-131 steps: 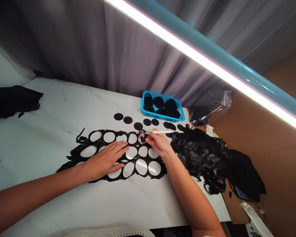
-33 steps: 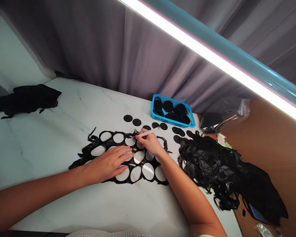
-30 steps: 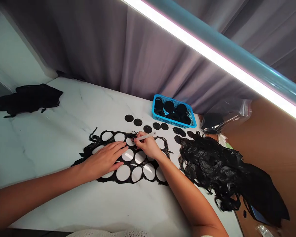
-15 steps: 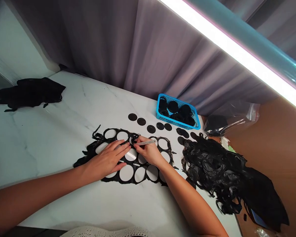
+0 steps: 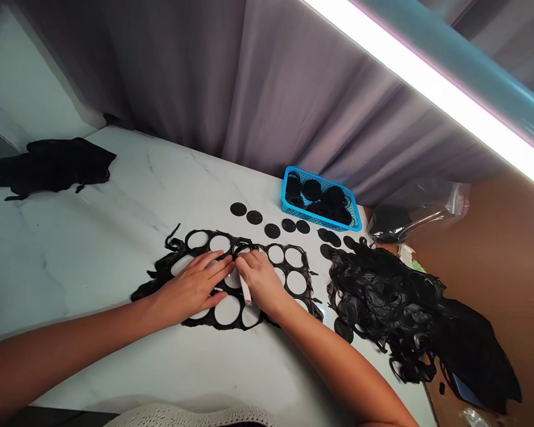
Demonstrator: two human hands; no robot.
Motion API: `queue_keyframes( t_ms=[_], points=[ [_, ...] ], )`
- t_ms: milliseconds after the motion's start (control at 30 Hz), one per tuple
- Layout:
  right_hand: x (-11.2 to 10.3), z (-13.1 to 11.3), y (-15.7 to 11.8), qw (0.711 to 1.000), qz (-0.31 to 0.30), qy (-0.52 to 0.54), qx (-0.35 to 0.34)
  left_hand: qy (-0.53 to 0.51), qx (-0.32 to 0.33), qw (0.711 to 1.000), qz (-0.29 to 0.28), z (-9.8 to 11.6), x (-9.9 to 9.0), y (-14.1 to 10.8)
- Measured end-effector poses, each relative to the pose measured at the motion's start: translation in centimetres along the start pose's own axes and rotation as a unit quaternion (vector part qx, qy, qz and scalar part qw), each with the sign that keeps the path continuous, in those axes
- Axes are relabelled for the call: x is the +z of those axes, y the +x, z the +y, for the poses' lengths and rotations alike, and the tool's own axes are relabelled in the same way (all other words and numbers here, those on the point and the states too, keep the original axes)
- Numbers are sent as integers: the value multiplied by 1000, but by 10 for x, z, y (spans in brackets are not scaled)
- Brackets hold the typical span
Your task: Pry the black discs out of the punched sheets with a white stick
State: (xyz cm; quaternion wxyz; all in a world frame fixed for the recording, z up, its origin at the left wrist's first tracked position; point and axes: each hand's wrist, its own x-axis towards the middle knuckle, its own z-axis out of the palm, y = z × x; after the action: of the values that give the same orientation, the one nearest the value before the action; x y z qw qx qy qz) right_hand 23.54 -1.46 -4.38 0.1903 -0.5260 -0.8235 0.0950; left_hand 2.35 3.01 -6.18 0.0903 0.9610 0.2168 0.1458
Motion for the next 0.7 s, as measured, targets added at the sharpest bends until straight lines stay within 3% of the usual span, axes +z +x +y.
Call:
queue_keyframes(
  t_ms=[100, 200, 300, 400, 500, 600, 700],
  points=[
    [-16, 27, 5, 993, 91, -36, 64, 2, 3, 1000, 2, 0, 0, 0],
    [-44, 71, 8, 949, 232, -81, 197, -14, 0, 1000, 12, 0, -1, 0],
    [-64, 96, 7, 915, 289, -1, 280, -39, -4, 999, 20, -2, -4, 0],
    [-63, 81, 4, 903, 226, 211, 298, -46, 9, 998, 30, -1, -12, 0],
    [-48, 44, 3, 856, 137, 401, 297, -34, 23, 999, 20, 7, -19, -6],
    [-33, 11, 2, 820, 69, 494, 281, -39, 24, 999, -1, 19, -21, -19],
    [-23, -7, -2, 818, 11, 513, 259, -39, 18, 999, 3, 27, -16, -32]
  ],
)
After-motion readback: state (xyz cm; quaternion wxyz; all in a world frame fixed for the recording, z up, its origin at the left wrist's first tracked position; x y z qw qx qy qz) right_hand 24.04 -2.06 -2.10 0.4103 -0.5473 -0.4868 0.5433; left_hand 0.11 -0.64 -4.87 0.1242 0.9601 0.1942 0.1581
